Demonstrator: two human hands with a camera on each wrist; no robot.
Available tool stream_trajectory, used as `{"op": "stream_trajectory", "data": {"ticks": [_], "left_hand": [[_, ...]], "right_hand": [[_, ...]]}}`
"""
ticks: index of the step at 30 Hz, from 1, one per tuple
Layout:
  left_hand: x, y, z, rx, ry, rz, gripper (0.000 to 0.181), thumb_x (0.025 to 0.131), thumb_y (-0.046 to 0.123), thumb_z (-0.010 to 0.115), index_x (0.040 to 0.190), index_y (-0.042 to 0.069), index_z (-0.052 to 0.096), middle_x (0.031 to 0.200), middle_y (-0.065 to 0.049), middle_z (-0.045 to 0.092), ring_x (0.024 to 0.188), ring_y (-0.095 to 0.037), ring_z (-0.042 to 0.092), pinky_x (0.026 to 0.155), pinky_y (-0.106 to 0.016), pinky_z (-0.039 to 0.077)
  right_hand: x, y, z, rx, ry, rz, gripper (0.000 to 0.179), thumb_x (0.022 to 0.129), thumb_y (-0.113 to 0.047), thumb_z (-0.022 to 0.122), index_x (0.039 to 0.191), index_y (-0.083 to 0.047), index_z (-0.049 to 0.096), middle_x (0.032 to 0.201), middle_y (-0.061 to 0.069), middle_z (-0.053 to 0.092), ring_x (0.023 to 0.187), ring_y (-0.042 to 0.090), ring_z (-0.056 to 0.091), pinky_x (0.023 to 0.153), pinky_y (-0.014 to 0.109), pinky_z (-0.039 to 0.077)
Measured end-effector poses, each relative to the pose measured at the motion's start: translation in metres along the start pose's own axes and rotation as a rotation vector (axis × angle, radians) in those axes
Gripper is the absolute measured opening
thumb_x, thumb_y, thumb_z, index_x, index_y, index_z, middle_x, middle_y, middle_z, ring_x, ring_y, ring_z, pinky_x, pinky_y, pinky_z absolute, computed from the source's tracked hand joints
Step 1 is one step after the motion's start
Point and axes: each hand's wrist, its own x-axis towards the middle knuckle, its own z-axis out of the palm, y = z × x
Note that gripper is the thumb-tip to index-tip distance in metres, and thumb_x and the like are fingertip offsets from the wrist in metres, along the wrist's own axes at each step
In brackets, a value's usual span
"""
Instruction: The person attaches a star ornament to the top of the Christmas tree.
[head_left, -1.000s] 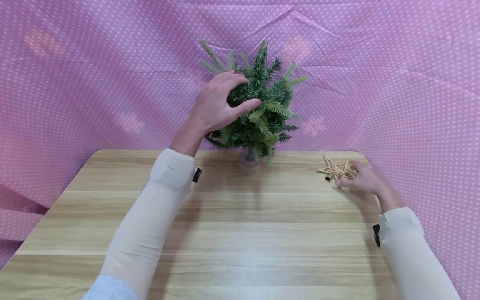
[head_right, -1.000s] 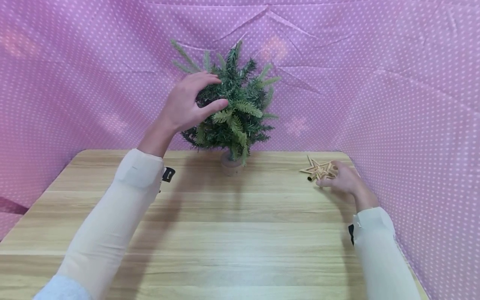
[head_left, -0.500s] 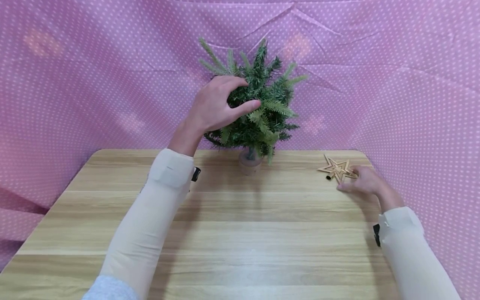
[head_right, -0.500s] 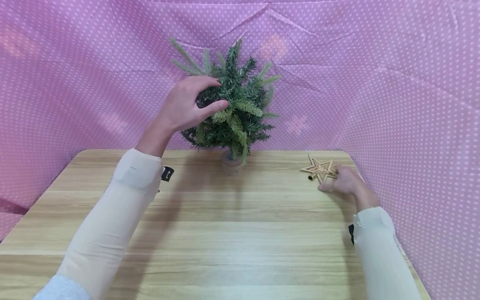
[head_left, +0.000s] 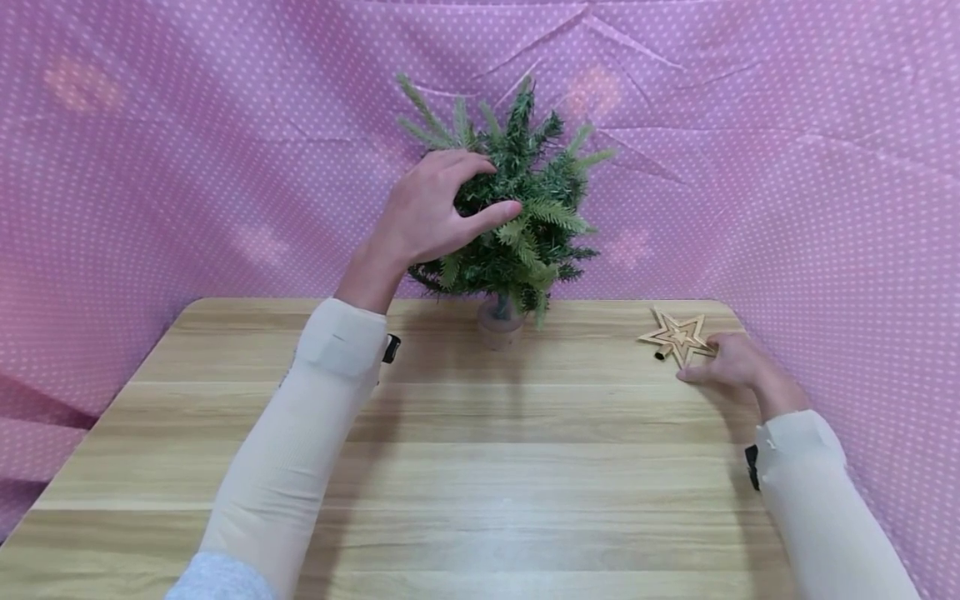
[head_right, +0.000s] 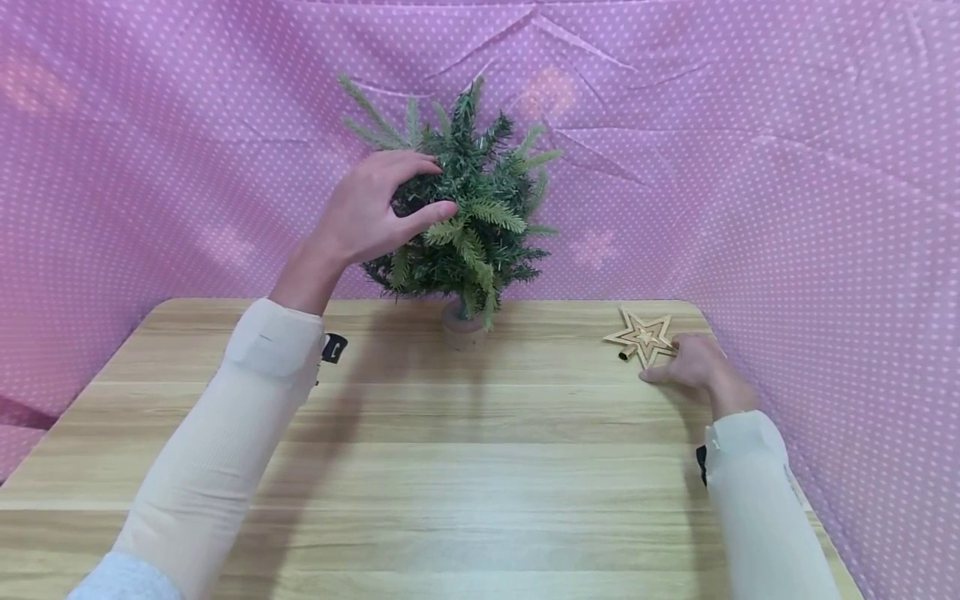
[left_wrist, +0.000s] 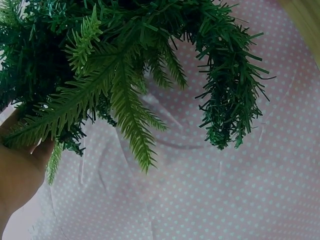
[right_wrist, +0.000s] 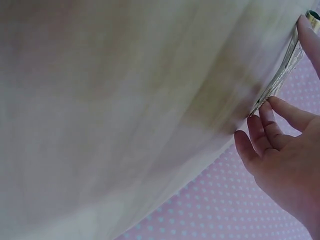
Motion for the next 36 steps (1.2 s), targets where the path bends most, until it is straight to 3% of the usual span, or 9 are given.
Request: {"op": "stream_trajectory", "data": {"ticks": [8, 16, 21, 28, 36], "left_hand": [[0.001, 0.002, -0.001, 0.019, -0.028, -0.005, 0.076, 0.094, 0.069, 0.052, 0.146, 0.014, 0.054, 0.156, -0.006, 0.045, 0.146, -0.023, 0.035, 0.121, -0.045, 0.025], [0.000, 0.004, -0.002, 0.043, -0.063, -0.023, 0.078, 0.094, 0.072, 0.048, 0.150, 0.017, 0.051, 0.157, -0.006, 0.043, 0.147, -0.024, 0.034, 0.121, -0.046, 0.025], [-0.001, 0.006, -0.002, 0.060, -0.081, -0.031, 0.080, 0.094, 0.074, 0.045, 0.151, 0.018, 0.049, 0.158, -0.004, 0.042, 0.147, -0.023, 0.033, 0.121, -0.047, 0.025], [-0.001, 0.003, -0.001, 0.058, -0.071, -0.031, 0.079, 0.094, 0.072, 0.047, 0.150, 0.016, 0.051, 0.158, -0.006, 0.043, 0.146, -0.026, 0.035, 0.120, -0.048, 0.026], [-0.001, 0.003, -0.002, 0.077, -0.072, -0.040, 0.079, 0.095, 0.073, 0.046, 0.149, 0.016, 0.052, 0.157, -0.006, 0.043, 0.146, -0.026, 0.036, 0.120, -0.049, 0.026]], "right_hand": [[-0.001, -0.003, -0.004, 0.001, 0.000, 0.024, 0.109, 0.077, -0.048, 0.086, 0.141, 0.024, 0.034, 0.136, 0.050, 0.037, 0.125, 0.065, 0.037, 0.105, 0.074, 0.028], [-0.006, -0.005, -0.005, 0.046, 0.027, 0.014, 0.112, 0.075, -0.046, 0.088, 0.144, 0.022, 0.031, 0.141, 0.047, 0.034, 0.128, 0.064, 0.032, 0.104, 0.077, 0.026], [-0.007, -0.005, -0.004, 0.088, 0.041, 0.001, 0.112, 0.076, -0.044, 0.088, 0.146, 0.021, 0.029, 0.142, 0.047, 0.033, 0.128, 0.064, 0.033, 0.102, 0.078, 0.027], [-0.001, -0.007, -0.002, 0.041, 0.148, -0.078, 0.105, 0.076, -0.042, 0.089, 0.138, 0.025, 0.038, 0.133, 0.050, 0.042, 0.121, 0.063, 0.042, 0.099, 0.074, 0.037], [0.004, -0.014, -0.007, 0.009, 0.228, -0.112, 0.102, 0.076, -0.043, 0.089, 0.135, 0.025, 0.042, 0.129, 0.049, 0.046, 0.118, 0.063, 0.045, 0.098, 0.073, 0.039]]}}
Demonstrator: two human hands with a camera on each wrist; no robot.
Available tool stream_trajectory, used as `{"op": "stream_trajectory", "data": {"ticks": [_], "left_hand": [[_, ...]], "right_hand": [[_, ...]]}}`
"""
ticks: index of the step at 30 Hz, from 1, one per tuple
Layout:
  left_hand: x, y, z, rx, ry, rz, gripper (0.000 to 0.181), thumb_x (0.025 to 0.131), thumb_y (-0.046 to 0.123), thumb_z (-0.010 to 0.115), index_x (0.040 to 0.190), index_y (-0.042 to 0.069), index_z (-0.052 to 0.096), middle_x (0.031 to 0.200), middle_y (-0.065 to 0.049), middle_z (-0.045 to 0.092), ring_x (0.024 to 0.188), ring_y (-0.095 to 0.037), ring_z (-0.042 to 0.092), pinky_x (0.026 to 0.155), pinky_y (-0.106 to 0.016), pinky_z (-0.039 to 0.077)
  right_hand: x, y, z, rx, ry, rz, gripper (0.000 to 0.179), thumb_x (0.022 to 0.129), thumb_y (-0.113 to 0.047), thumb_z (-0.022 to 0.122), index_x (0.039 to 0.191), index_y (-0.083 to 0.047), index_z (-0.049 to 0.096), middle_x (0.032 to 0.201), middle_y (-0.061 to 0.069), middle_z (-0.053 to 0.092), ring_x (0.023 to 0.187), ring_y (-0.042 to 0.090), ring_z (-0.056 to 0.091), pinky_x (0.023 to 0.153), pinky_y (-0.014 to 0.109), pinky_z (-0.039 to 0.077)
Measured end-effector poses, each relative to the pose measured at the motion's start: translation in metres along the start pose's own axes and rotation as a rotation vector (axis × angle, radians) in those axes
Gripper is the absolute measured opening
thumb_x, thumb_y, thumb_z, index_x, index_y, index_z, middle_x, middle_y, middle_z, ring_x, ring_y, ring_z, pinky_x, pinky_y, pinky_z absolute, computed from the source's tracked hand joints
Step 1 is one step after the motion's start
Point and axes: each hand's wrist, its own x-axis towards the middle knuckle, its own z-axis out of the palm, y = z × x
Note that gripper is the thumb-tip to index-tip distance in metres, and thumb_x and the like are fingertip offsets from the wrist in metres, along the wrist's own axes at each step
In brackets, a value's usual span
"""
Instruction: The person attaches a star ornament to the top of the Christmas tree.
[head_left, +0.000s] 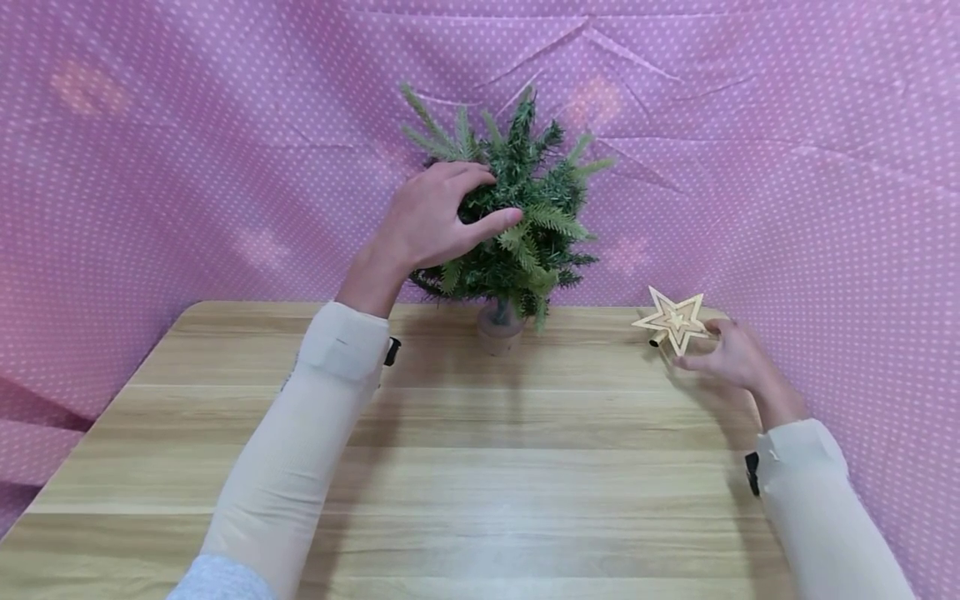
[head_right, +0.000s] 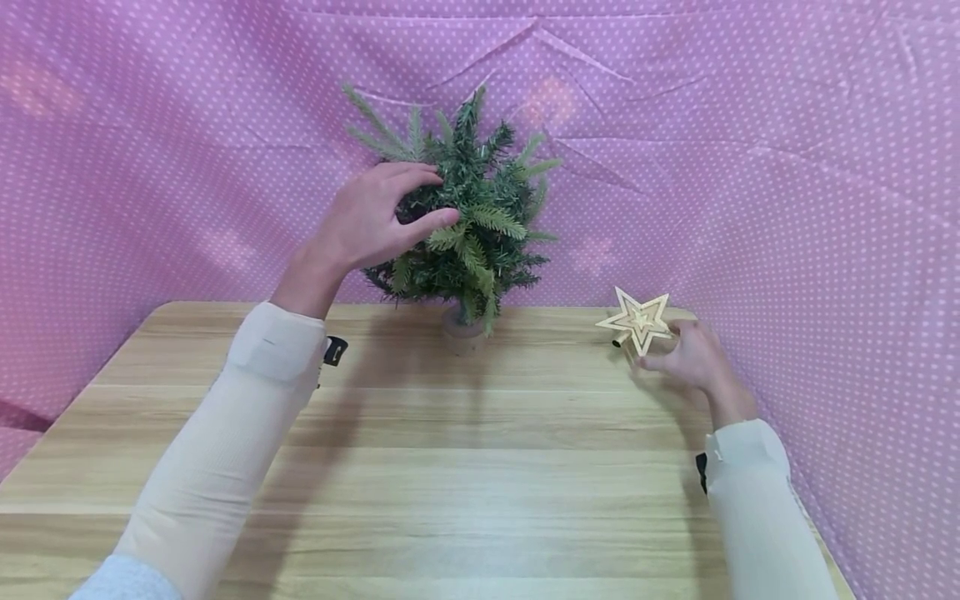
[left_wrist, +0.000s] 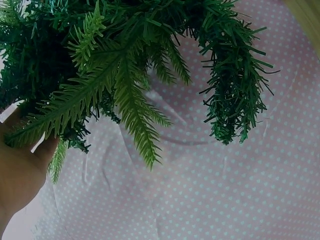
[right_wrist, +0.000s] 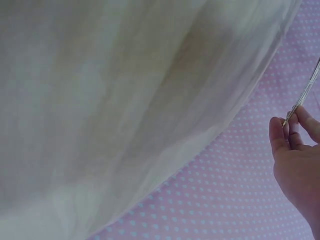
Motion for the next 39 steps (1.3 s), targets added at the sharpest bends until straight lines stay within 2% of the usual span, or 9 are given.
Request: {"op": "stream_trajectory", "data": {"ticks": [8, 17, 24, 32, 39], "left_hand": [[-0.001, -0.001, -0.001, -0.003, 0.016, 0.011, 0.080, 0.094, 0.073, 0.045, 0.148, 0.015, 0.053, 0.153, -0.006, 0.049, 0.143, -0.026, 0.040, 0.118, -0.048, 0.030], [-0.003, -0.001, -0.001, -0.002, 0.002, 0.009, 0.081, 0.094, 0.075, 0.044, 0.148, 0.015, 0.052, 0.154, -0.007, 0.048, 0.144, -0.027, 0.039, 0.119, -0.048, 0.029], [-0.002, 0.000, -0.001, -0.004, -0.002, 0.006, 0.082, 0.094, 0.076, 0.043, 0.149, 0.015, 0.052, 0.154, -0.007, 0.047, 0.144, -0.027, 0.039, 0.119, -0.048, 0.028], [-0.003, 0.000, -0.001, -0.001, -0.001, 0.003, 0.084, 0.093, 0.077, 0.042, 0.149, 0.015, 0.052, 0.154, -0.007, 0.047, 0.144, -0.027, 0.039, 0.119, -0.048, 0.028], [-0.003, -0.001, 0.000, 0.003, -0.003, 0.003, 0.084, 0.093, 0.077, 0.042, 0.148, 0.016, 0.053, 0.154, -0.007, 0.048, 0.144, -0.027, 0.039, 0.119, -0.048, 0.029]], "right_hand": [[0.000, -0.009, -0.005, 0.013, -0.015, 0.030, 0.104, 0.080, -0.047, 0.085, 0.141, 0.022, 0.037, 0.137, 0.048, 0.036, 0.124, 0.063, 0.038, 0.098, 0.076, 0.035], [0.000, -0.019, -0.008, 0.025, 0.065, -0.043, 0.096, 0.078, -0.041, 0.087, 0.138, 0.020, 0.043, 0.132, 0.043, 0.044, 0.119, 0.057, 0.043, 0.096, 0.074, 0.036], [0.000, -0.032, -0.014, 0.030, 0.097, -0.032, 0.094, 0.078, -0.039, 0.086, 0.141, 0.016, 0.043, 0.131, 0.041, 0.041, 0.118, 0.054, 0.040, 0.093, 0.076, 0.036], [0.002, -0.045, -0.020, 0.017, 0.161, -0.071, 0.088, 0.077, -0.035, 0.086, 0.138, 0.015, 0.047, 0.122, 0.036, 0.046, 0.109, 0.048, 0.043, 0.088, 0.064, 0.040], [0.002, -0.053, -0.025, 0.035, 0.141, -0.060, 0.092, 0.080, -0.038, 0.086, 0.142, 0.014, 0.043, 0.124, 0.035, 0.045, 0.111, 0.049, 0.043, 0.089, 0.066, 0.041]]}}
